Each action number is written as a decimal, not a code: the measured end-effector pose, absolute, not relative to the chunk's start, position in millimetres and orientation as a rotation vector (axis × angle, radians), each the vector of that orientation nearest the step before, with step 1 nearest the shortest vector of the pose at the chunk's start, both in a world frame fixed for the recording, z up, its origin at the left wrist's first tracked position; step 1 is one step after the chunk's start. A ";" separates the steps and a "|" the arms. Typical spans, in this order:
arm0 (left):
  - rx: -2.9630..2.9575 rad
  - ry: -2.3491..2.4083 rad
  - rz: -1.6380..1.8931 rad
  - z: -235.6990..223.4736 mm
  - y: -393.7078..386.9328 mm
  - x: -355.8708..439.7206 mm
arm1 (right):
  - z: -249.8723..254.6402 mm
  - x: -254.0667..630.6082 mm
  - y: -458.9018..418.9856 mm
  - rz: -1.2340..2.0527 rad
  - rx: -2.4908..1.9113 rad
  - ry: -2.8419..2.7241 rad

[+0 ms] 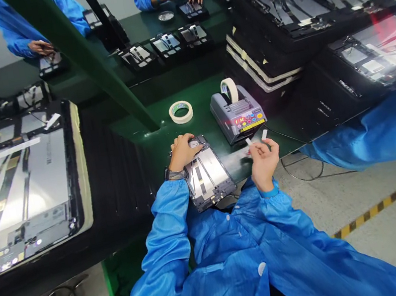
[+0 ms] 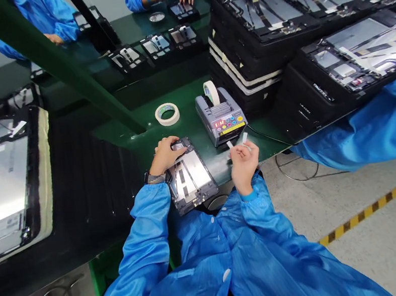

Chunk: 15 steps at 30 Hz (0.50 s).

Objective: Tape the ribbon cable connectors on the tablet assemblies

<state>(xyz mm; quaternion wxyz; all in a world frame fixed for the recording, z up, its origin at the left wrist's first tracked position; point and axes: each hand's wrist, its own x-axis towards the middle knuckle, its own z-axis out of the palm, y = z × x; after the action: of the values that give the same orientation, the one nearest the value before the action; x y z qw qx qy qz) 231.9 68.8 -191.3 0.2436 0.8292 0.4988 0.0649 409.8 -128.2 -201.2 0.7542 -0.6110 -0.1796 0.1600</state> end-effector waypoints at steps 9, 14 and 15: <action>2.241 1.332 0.222 -192.2 75.9 231.8 | -186.4 405.3 -24.4 0.303 -1.638 -1.714; 2.214 1.335 0.214 -190.7 76.1 232.2 | -181.6 415.2 8.6 0.198 -1.781 -2.017; 2.206 1.334 0.219 -190.6 76.1 232.2 | -179.6 415.3 8.0 0.188 -1.785 -2.046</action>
<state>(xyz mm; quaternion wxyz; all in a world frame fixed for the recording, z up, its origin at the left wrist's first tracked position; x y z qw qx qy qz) 232.2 76.1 -190.6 0.2734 0.8202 0.4959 0.0815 415.3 8.0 -179.6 0.2083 -0.6415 -0.7352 0.0675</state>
